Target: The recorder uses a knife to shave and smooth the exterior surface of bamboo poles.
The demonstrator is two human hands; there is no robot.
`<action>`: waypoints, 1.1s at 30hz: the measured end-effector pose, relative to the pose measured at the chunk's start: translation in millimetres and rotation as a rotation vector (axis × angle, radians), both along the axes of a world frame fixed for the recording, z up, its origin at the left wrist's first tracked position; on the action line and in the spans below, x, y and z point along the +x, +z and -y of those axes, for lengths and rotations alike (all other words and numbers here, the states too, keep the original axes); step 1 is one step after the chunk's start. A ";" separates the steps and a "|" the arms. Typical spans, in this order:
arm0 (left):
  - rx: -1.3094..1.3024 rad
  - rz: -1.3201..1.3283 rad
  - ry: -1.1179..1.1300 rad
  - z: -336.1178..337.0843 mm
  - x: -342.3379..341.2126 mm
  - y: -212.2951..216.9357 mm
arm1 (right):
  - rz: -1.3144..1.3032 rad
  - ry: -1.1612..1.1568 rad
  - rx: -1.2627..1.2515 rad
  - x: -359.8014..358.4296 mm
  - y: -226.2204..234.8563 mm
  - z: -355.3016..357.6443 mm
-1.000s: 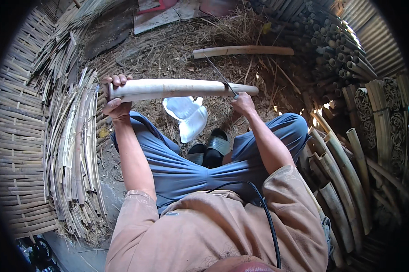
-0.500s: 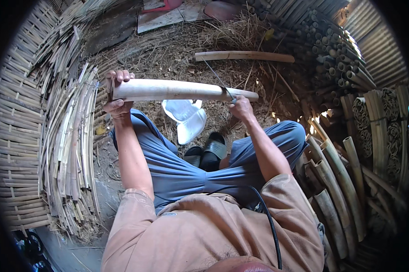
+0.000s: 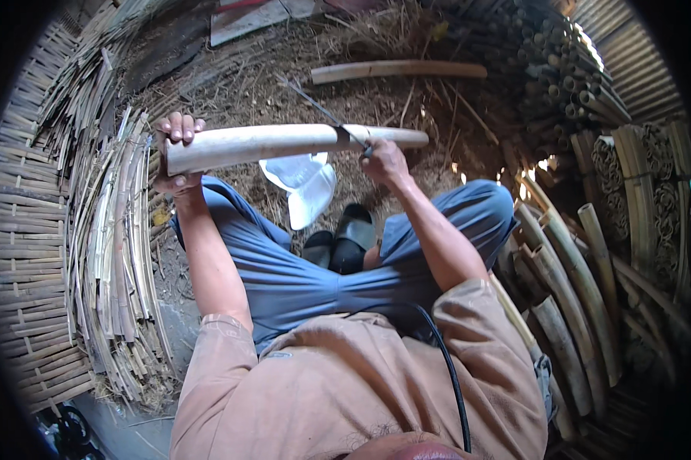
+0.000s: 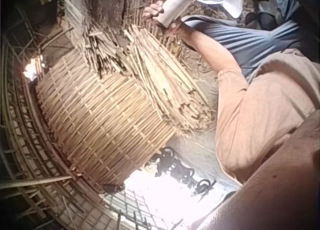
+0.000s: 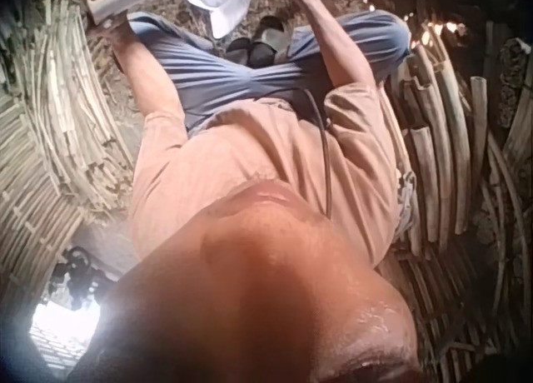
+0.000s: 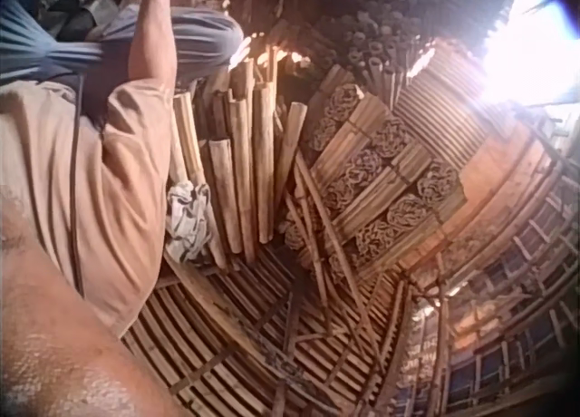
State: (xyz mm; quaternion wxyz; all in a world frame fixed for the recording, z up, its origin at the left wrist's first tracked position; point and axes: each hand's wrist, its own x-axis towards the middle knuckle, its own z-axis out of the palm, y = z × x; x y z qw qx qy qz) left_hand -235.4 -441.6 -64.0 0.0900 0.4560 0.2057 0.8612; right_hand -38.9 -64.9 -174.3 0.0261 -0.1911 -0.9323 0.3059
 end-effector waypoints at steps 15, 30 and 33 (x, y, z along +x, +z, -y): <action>-0.165 0.777 0.728 -8.1 -9.7 -17.8 | 0.176 -0.488 0.017 5.5 -20.4 -13.9; -0.063 0.574 0.610 21.7 1.4 -14.1 | -0.213 -0.061 0.007 -8.6 -25.6 49.5; -0.046 0.632 0.599 19.3 1.8 -11.7 | 0.033 -0.261 0.042 0.1 -30.1 10.4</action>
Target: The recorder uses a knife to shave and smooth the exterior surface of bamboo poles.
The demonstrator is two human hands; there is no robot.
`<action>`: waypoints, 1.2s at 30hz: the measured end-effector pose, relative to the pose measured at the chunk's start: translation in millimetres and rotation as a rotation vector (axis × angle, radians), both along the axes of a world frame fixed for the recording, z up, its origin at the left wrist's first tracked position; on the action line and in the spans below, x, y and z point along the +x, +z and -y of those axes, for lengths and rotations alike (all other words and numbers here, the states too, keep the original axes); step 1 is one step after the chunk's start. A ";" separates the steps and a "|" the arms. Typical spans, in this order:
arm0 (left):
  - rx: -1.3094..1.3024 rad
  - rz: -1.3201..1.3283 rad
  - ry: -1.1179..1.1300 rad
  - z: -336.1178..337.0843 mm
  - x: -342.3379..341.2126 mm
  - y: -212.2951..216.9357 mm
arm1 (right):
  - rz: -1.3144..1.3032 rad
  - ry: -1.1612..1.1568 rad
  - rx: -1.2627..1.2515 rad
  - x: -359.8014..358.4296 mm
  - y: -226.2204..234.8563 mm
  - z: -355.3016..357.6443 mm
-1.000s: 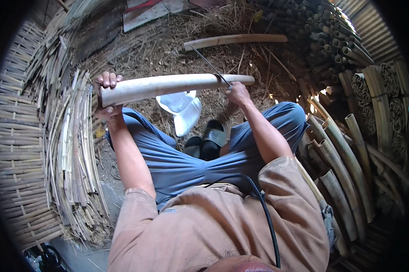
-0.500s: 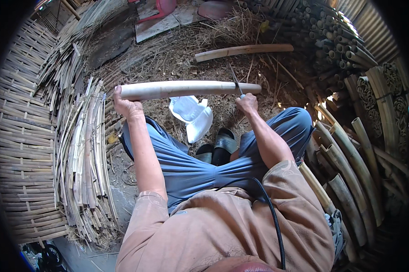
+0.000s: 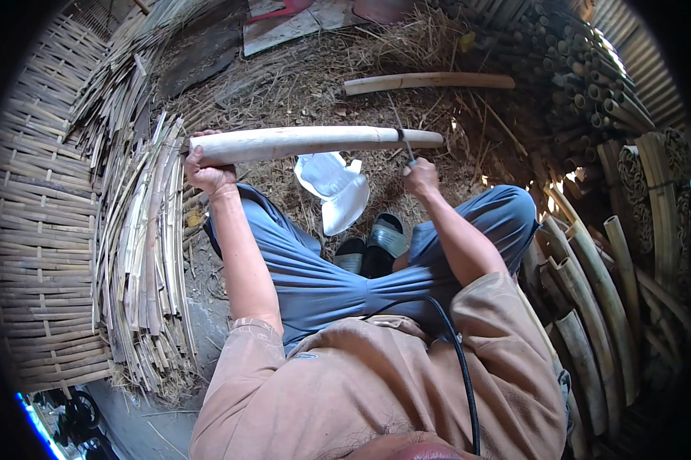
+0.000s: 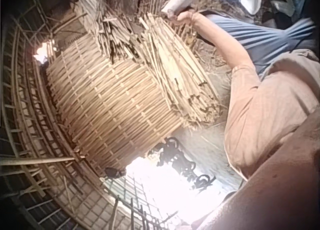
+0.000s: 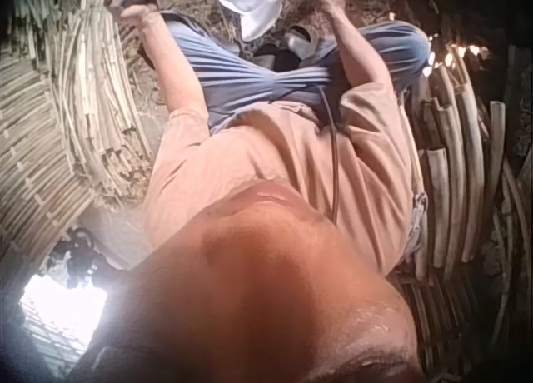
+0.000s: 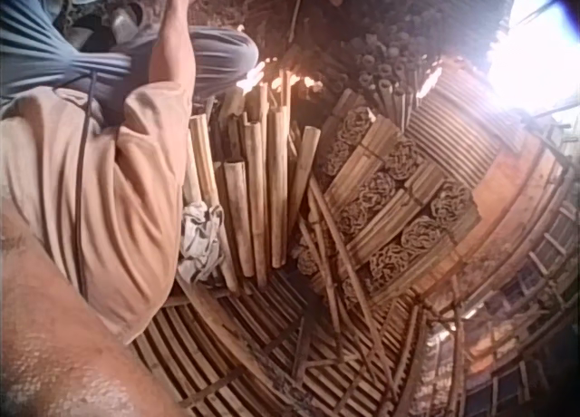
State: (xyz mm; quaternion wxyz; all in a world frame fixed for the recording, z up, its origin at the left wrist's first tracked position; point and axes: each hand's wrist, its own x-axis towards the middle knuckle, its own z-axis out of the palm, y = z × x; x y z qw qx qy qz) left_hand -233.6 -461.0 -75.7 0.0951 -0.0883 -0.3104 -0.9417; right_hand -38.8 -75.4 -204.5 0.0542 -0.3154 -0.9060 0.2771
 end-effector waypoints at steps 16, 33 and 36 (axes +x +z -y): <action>0.110 -0.328 -0.011 -21.9 15.1 33.6 | 0.008 0.451 0.257 -27.5 -58.0 -78.7; 0.115 -0.054 0.008 -24.9 18.0 18.7 | -0.185 0.735 0.557 -60.0 -95.2 -84.4; 0.032 -0.058 0.074 -28.2 18.7 1.3 | -0.489 0.735 0.117 -47.8 -77.6 -38.0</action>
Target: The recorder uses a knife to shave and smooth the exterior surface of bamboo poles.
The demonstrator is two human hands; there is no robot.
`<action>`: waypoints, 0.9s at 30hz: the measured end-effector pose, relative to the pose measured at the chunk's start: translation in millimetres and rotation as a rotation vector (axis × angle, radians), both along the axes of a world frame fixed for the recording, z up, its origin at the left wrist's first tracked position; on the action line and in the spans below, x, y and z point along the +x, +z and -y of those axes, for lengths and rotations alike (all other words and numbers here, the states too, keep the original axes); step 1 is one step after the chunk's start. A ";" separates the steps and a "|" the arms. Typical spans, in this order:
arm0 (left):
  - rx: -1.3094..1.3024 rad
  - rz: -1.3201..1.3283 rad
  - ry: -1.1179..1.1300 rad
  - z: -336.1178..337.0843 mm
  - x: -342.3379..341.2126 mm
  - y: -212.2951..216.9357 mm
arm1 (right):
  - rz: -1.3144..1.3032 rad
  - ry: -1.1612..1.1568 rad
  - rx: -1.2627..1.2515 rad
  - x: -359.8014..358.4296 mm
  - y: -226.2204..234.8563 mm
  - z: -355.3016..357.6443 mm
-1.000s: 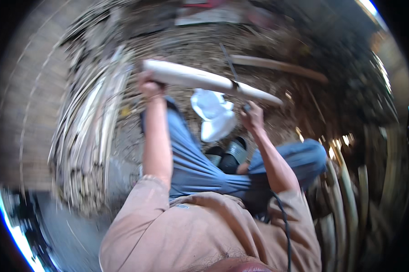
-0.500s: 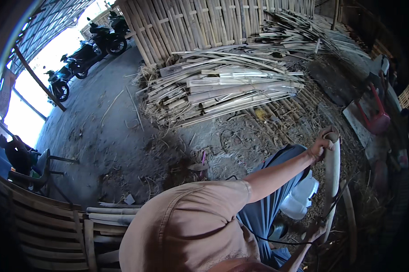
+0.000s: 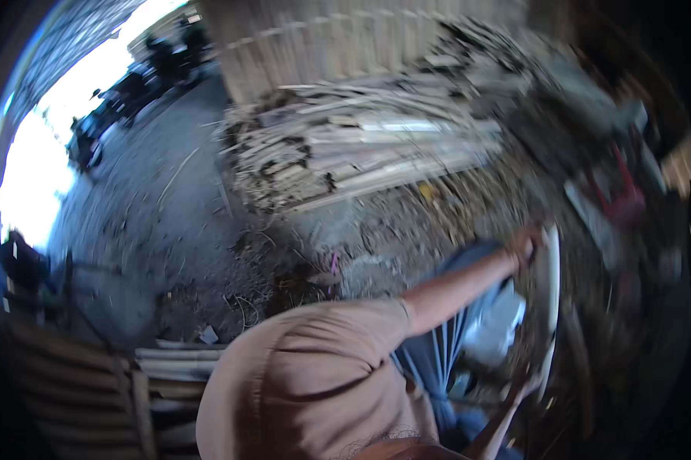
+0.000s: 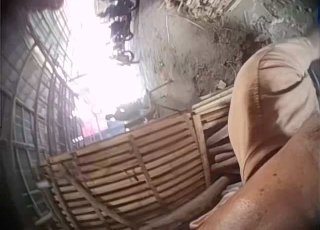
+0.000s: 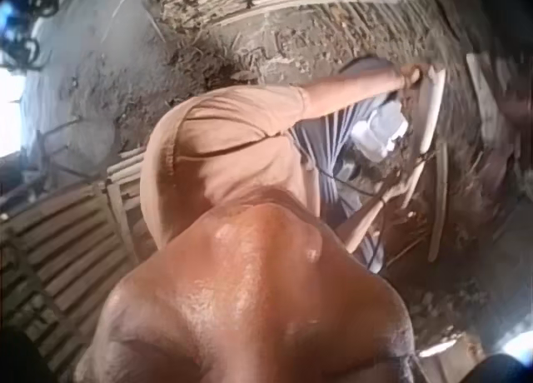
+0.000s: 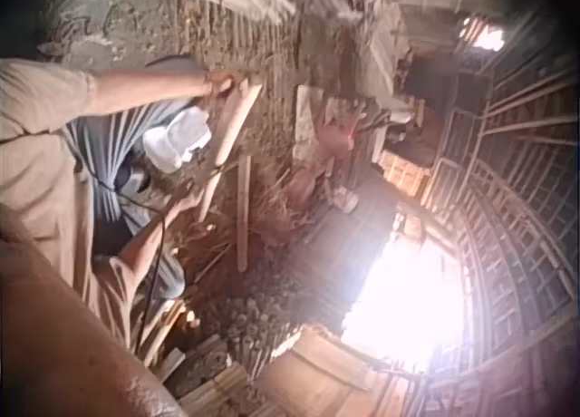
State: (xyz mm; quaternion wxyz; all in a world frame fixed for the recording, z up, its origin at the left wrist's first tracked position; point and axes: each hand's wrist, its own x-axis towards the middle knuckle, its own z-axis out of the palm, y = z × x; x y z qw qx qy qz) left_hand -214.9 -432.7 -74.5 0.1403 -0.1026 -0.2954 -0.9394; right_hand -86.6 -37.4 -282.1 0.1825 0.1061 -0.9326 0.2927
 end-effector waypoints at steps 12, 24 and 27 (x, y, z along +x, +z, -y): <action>0.030 0.189 -0.023 24.1 -14.7 -2.5 | 0.166 -0.362 -0.242 41.5 64.2 66.4; 0.052 -0.020 -0.136 34.3 -19.0 -9.5 | 0.379 -0.579 -0.345 43.6 77.8 45.0; 0.042 0.065 -0.100 33.3 -19.5 -8.2 | 0.174 -0.406 -0.214 39.2 66.1 77.5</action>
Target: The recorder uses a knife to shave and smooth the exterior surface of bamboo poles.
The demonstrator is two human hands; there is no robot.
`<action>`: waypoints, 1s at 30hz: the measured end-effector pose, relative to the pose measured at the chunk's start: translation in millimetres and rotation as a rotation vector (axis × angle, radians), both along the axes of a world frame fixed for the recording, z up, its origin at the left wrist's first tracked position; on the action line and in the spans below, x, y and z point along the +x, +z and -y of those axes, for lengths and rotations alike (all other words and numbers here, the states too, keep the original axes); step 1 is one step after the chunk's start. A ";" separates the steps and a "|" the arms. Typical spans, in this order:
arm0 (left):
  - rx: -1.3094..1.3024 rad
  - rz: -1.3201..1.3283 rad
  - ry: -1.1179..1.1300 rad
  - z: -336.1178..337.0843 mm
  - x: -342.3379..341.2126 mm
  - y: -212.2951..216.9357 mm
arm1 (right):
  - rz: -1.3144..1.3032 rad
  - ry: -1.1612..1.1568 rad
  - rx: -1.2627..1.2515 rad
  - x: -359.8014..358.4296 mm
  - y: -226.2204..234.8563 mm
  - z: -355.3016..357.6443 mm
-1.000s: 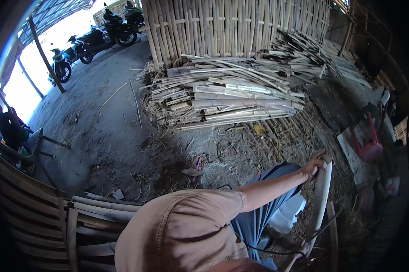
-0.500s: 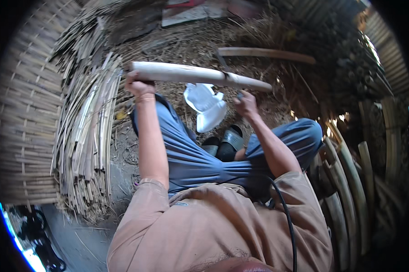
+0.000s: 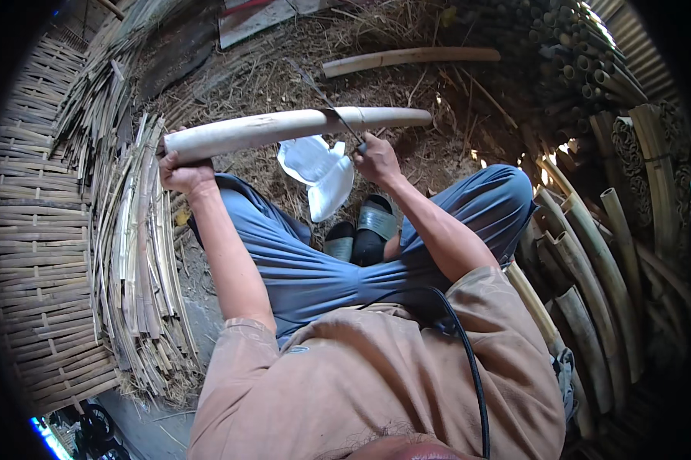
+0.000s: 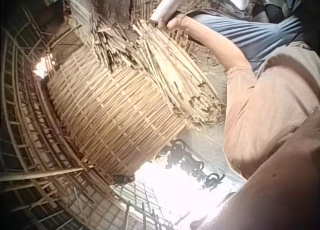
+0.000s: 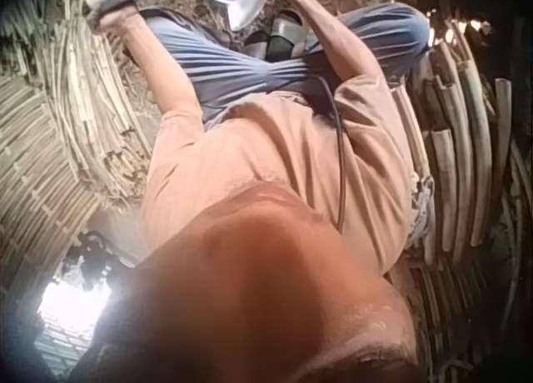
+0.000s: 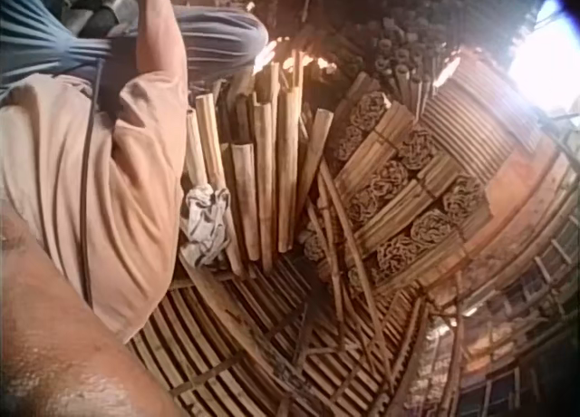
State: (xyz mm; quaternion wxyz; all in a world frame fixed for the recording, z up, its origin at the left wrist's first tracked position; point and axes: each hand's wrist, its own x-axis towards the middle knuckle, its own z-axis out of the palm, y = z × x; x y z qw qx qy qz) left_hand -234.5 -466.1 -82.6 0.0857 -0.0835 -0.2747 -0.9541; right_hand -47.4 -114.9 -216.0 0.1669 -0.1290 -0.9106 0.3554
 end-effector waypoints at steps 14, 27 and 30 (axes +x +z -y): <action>-0.121 0.027 0.095 5.2 -1.8 -7.7 | 0.000 0.032 0.084 -3.2 17.6 14.9; -0.050 0.029 0.005 0.7 2.0 -1.7 | 0.084 0.037 -0.072 2.6 7.0 -0.8; -0.115 0.090 0.101 1.0 5.4 1.2 | 0.217 -0.226 -0.043 7.4 8.0 -17.9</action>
